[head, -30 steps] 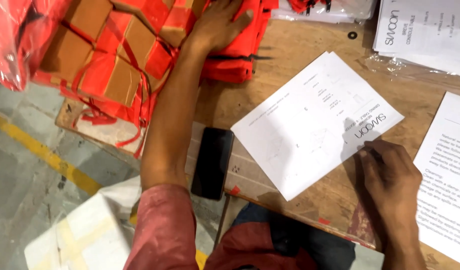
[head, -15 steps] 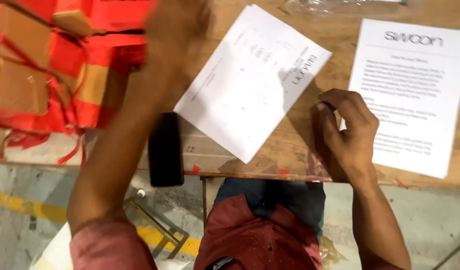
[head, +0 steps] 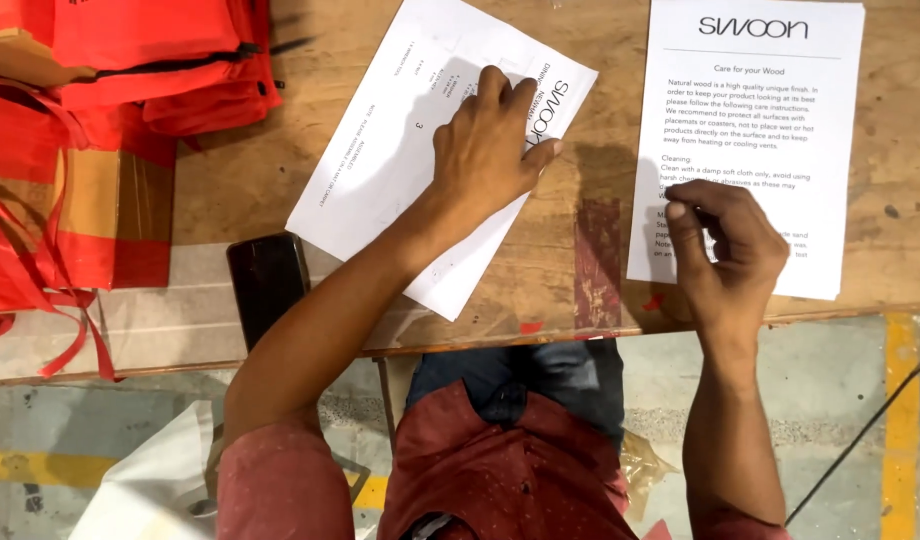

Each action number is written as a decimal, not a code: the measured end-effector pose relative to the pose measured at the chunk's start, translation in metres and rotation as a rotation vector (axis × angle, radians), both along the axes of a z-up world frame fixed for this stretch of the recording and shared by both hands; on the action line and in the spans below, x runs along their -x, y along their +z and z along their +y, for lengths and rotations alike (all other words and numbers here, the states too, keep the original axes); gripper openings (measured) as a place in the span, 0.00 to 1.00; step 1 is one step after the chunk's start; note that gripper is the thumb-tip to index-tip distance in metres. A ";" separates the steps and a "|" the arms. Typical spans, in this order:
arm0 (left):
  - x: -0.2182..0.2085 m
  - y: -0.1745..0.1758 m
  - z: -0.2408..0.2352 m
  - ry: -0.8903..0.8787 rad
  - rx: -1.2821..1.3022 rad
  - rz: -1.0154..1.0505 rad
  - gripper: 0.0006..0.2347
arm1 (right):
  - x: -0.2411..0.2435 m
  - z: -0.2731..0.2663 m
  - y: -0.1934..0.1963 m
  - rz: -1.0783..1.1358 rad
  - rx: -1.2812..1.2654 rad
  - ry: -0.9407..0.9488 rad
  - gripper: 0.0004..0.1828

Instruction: Folding instruction manuals and placing them into a small red hardware bag at a workshop workbench.

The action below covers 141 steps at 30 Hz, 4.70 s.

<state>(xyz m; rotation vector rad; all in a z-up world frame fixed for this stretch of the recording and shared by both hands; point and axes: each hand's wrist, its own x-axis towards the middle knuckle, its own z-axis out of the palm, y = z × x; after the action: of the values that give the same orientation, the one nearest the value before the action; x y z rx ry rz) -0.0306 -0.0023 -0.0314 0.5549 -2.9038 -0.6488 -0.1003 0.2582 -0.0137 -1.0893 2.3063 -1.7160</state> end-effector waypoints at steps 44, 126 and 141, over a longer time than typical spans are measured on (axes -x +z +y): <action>0.004 -0.039 -0.008 0.094 0.090 0.207 0.07 | -0.044 0.050 0.028 -0.418 0.790 0.567 0.31; 0.084 -0.036 0.097 -0.152 -0.615 0.252 0.28 | -0.099 0.111 -0.064 -0.273 0.116 -0.454 0.23; 0.100 -0.070 0.065 -0.151 -0.070 0.466 0.34 | -0.077 0.095 -0.050 -0.789 0.258 -0.335 0.06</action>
<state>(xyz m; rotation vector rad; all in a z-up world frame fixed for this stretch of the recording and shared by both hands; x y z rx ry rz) -0.1305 0.0626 -0.1014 0.1583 -2.5038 -0.7797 -0.0236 0.3532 -0.0634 0.0308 1.8379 -2.0803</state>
